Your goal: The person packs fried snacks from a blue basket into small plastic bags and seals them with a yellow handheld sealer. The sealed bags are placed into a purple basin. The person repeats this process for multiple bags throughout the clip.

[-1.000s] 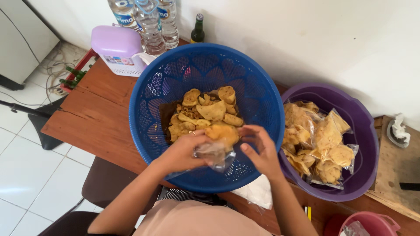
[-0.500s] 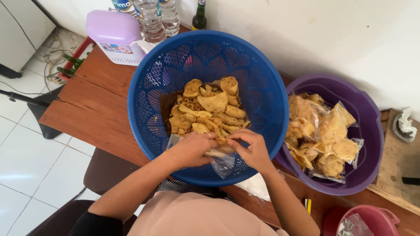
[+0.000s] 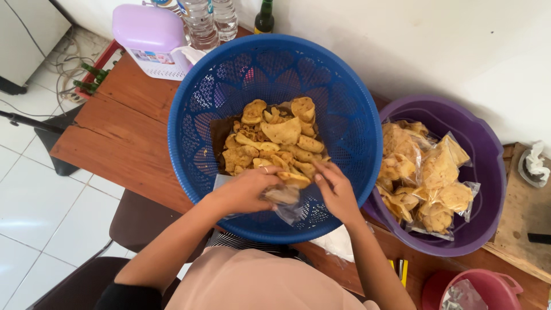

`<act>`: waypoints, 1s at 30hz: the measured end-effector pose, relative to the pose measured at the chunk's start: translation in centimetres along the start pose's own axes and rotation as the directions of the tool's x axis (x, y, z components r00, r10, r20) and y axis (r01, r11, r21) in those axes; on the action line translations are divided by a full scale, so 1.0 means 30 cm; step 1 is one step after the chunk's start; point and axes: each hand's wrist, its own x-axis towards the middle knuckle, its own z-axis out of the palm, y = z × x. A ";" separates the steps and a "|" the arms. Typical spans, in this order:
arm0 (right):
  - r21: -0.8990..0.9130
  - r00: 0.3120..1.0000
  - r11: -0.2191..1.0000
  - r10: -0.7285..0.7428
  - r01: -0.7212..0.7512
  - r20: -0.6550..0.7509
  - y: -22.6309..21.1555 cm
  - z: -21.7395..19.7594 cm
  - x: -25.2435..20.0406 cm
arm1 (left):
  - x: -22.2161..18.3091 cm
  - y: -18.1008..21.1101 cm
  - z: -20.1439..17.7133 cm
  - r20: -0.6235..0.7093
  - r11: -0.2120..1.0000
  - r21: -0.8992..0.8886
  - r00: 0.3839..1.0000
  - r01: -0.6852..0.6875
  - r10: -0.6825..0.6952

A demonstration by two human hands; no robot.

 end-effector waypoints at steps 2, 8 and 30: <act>0.061 0.999 0.998 -0.024 0.022 0.037 -0.007 -0.011 -0.007 | -0.007 0.016 -0.014 -0.009 0.996 -0.057 0.998 0.065 -0.066; 0.281 0.996 0.955 0.083 -0.091 0.038 0.002 0.032 -0.032 | 0.000 0.058 -0.030 -0.091 0.997 -0.062 0.995 -0.047 0.041; 0.493 0.835 0.857 0.157 0.149 -0.527 -0.190 -0.054 -0.063 | -0.011 0.063 -0.025 -0.475 0.979 0.203 0.878 0.037 0.065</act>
